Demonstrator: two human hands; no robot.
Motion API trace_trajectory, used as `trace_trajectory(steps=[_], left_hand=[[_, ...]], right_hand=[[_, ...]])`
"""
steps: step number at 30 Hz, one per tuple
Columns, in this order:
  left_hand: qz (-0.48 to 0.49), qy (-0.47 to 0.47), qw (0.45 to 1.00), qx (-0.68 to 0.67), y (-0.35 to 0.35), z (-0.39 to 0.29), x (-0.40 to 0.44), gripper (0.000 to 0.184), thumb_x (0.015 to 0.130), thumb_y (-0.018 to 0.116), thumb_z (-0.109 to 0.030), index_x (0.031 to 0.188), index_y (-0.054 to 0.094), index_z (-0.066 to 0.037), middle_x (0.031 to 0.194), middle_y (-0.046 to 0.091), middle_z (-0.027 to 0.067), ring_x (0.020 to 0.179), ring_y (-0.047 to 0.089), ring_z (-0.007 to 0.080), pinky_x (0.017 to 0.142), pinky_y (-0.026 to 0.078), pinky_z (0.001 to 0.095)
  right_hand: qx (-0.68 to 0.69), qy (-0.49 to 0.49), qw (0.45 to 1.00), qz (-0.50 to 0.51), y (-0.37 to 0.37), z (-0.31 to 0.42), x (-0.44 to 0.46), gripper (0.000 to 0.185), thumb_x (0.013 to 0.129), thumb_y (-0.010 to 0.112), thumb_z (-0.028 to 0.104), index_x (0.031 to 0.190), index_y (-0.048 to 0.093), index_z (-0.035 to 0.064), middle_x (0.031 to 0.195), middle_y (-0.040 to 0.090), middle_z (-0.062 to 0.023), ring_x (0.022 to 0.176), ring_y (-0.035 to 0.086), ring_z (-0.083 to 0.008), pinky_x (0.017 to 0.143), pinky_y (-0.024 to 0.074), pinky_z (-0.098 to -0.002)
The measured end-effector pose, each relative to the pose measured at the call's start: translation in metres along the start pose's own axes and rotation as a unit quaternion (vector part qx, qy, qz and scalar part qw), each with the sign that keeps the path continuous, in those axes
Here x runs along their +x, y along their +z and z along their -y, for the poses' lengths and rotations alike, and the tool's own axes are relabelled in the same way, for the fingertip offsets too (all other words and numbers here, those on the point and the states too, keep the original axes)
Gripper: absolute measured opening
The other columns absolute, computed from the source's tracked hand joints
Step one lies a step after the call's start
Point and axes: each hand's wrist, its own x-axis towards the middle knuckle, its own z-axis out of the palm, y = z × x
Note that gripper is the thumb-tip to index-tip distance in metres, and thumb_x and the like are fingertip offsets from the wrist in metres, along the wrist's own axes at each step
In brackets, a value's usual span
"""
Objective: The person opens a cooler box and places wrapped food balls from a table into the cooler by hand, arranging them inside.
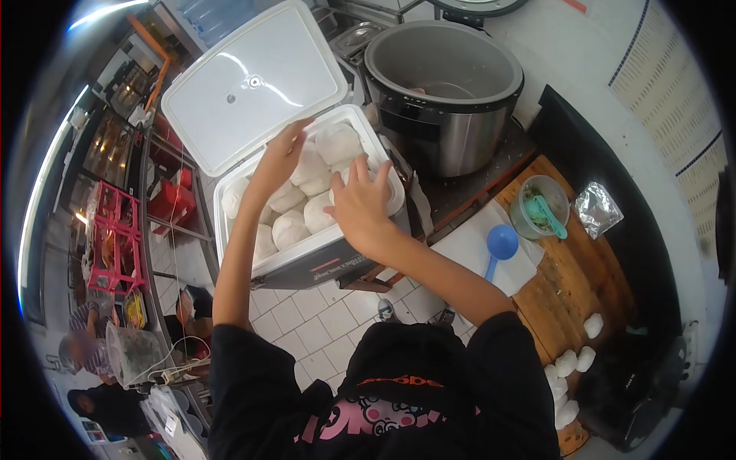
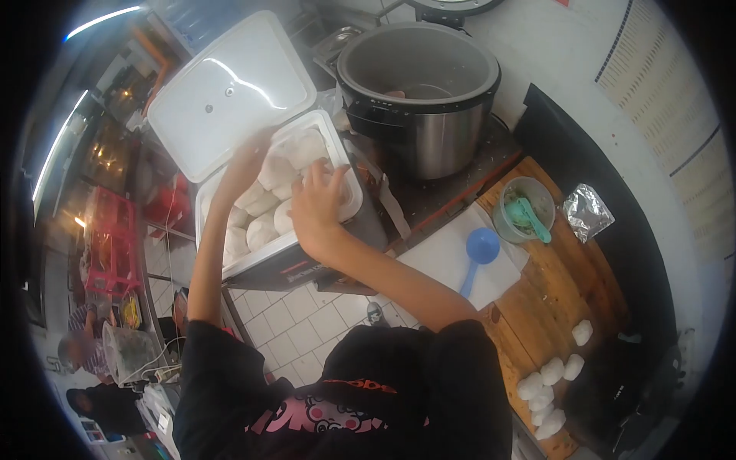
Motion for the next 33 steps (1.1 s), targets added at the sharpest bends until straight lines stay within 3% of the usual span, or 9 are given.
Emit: trace_trajectory(steps=[5,7,10,12,14,19,22,29,33], left_hand=[[0.092,-0.145,0.976,-0.135,0.012,-0.044,-0.054,0.027,0.093,0.04,-0.011,0.118,0.047,-0.004,0.109,0.056,0.0135,0.098,0.057,0.0204,0.084,0.044,0.029],[0.164,-0.132,0.959,-0.189,0.031,-0.004,-0.076,0.042,0.094,0.037,-0.015,0.132,0.031,0.0,0.13,0.043,0.0146,0.115,0.045,0.0235,0.096,0.036,0.0321],[0.208,-0.114,0.958,-0.16,0.042,0.033,-0.075,0.048,0.092,0.041,-0.017,0.136,0.028,-0.002,0.138,0.032,0.0152,0.127,0.03,0.0221,0.104,0.021,0.0304],[0.27,-0.238,0.86,0.363,0.03,-0.141,-0.034,0.051,0.092,0.045,-0.024,0.137,0.028,-0.006,0.139,0.031,0.0121,0.129,0.027,0.0196,0.101,0.027,0.0295],[0.186,-0.09,0.978,0.04,0.041,-0.029,-0.05,0.048,0.09,0.048,-0.022,0.134,0.032,-0.009,0.136,0.035,0.0105,0.123,0.035,0.0221,0.094,0.032,0.0337],[0.176,0.013,0.98,0.092,0.048,-0.043,-0.051,0.05,0.089,0.049,-0.024,0.134,0.032,-0.013,0.137,0.032,0.0097,0.124,0.033,0.0274,0.091,0.034,0.0417],[0.22,-0.064,0.972,0.059,0.038,-0.058,-0.042,0.044,0.094,0.04,-0.025,0.135,0.031,-0.012,0.136,0.033,0.0108,0.125,0.034,0.0272,0.098,0.032,0.0429],[-0.058,0.077,0.994,0.058,0.11,-0.156,-0.043,0.029,0.094,0.038,-0.014,0.117,0.048,0.0,0.12,0.047,0.016,0.112,0.047,0.0277,0.091,0.042,0.0377],[0.139,0.044,0.97,-0.195,0.212,-0.245,-0.067,0.017,0.081,0.045,0.002,0.092,0.058,-0.001,0.096,0.058,0.0104,0.092,0.055,0.022,0.081,0.043,0.031]], right_hand=[[0.162,0.086,0.978,-0.098,0.014,0.003,0.009,0.049,0.075,0.063,0.032,0.11,0.051,0.0008,0.102,0.053,-0.0155,0.106,0.043,-0.0288,0.091,0.0308,-0.0451],[0.571,0.276,0.765,-0.114,0.05,0.018,0.027,0.026,0.071,0.061,0.013,0.09,0.049,-0.0011,0.085,0.053,-0.0165,0.089,0.051,-0.0317,0.08,0.0382,-0.0397],[0.269,0.048,0.923,-0.272,0.033,-0.003,-0.022,0.015,0.074,0.058,0.012,0.082,0.052,0.0017,0.083,0.052,-0.014,0.086,0.052,-0.0269,0.077,0.0409,-0.0419],[0.34,0.092,0.889,-0.292,0.016,-0.049,-0.074,0.015,0.073,0.06,0.013,0.082,0.054,0.0029,0.084,0.051,-0.0128,0.088,0.052,-0.0267,0.077,0.0413,-0.0412],[0.412,0.156,0.87,-0.22,0.013,-0.108,-0.141,0.016,0.071,0.063,0.013,0.084,0.059,0.0049,0.09,0.053,-0.0088,0.092,0.052,-0.0265,0.078,0.043,-0.0378],[0.017,0.539,0.816,-0.209,0.056,-0.295,-0.415,0.01,0.073,0.058,0.008,0.071,0.061,-0.0016,0.075,0.059,-0.0165,0.07,0.057,-0.0312,0.062,0.0442,-0.0394],[-0.205,0.785,0.584,-0.031,0.089,-0.342,-0.57,0.038,0.078,0.062,0.028,0.098,0.056,-0.0028,0.102,0.051,-0.0187,0.085,0.055,-0.0321,0.07,0.0483,-0.0398],[-0.092,0.804,0.587,0.032,0.103,-0.364,-0.612,0.076,0.059,0.077,0.035,0.114,0.04,-0.0006,0.118,0.04,-0.0217,0.112,0.038,-0.0371,0.087,0.041,-0.0438],[-0.012,0.776,0.629,-0.035,0.108,-0.377,-0.614,0.072,0.056,0.078,0.029,0.109,0.039,-0.0005,0.116,0.041,-0.0237,0.105,0.044,-0.0379,0.085,0.0412,-0.0447]])
